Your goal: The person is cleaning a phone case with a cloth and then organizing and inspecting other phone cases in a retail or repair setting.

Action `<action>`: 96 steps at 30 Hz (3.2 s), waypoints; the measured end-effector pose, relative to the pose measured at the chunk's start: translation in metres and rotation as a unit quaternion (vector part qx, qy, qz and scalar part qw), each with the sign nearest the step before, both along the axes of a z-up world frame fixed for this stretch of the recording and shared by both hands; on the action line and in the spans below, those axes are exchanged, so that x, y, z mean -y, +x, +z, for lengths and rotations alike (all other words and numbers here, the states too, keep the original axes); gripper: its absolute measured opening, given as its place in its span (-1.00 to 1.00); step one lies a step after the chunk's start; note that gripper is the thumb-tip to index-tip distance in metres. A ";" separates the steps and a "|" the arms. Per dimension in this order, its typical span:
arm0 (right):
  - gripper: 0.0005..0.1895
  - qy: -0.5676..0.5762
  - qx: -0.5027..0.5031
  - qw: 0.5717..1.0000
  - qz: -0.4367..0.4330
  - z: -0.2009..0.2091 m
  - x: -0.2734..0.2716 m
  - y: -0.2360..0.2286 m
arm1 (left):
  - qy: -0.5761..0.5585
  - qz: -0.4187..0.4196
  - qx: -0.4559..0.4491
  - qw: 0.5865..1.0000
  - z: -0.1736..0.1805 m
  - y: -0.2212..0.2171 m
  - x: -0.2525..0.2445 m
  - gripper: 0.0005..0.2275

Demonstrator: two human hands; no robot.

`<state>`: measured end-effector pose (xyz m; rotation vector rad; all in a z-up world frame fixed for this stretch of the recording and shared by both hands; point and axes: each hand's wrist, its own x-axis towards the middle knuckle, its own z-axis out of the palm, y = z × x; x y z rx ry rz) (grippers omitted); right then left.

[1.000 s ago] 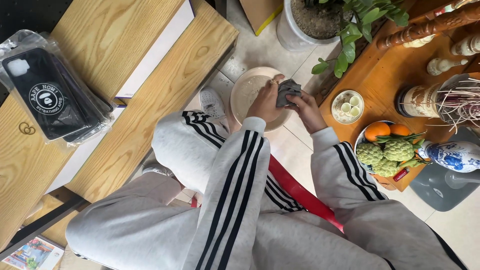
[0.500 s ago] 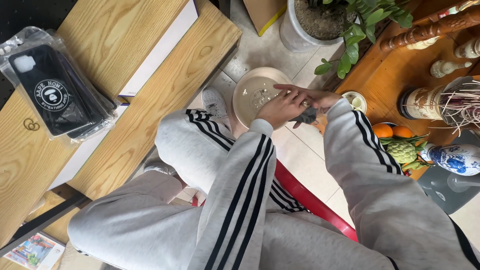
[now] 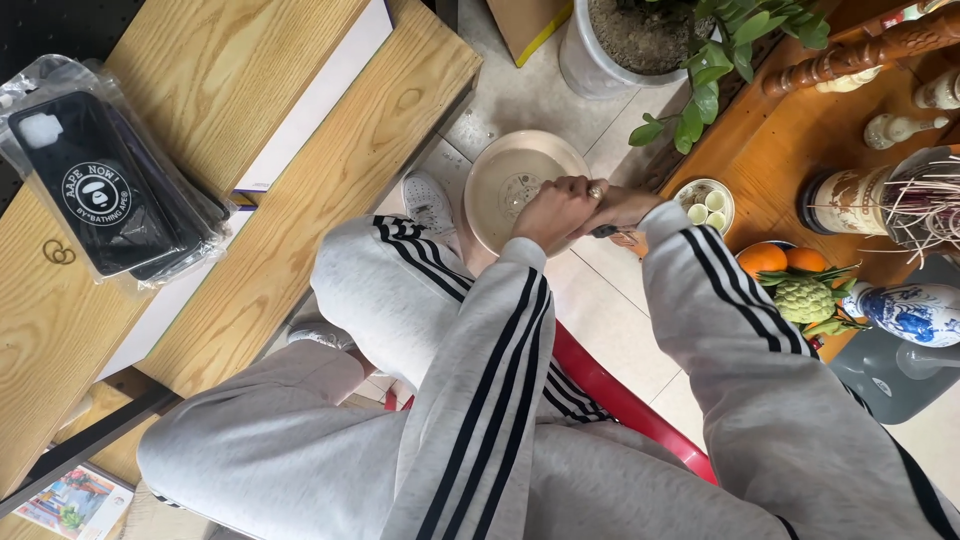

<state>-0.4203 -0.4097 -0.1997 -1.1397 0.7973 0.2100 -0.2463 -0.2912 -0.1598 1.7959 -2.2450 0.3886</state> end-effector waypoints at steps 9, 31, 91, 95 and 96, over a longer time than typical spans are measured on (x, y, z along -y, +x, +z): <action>-0.24 -0.413 -0.107 0.900 0.091 0.101 -0.058 0.074 | 0.164 0.113 -0.009 0.980 -0.074 -0.013 0.005 -0.89; -0.03 -0.331 0.027 0.929 0.163 0.171 -0.052 0.071 | 0.391 0.092 -0.292 0.868 0.006 0.037 -0.016 -0.86; 0.00 -0.270 -0.009 0.948 0.167 0.170 -0.035 0.061 | 0.347 0.153 -0.375 0.846 0.070 0.040 -0.013 -0.83; -0.13 0.009 -0.007 1.000 -0.010 0.145 0.004 0.049 | 0.239 0.065 -0.275 0.929 0.052 0.036 -0.004 -0.87; 0.01 0.057 -0.033 0.998 -0.020 0.136 0.012 0.046 | 0.207 0.039 -0.231 0.950 0.046 0.032 -0.002 -0.86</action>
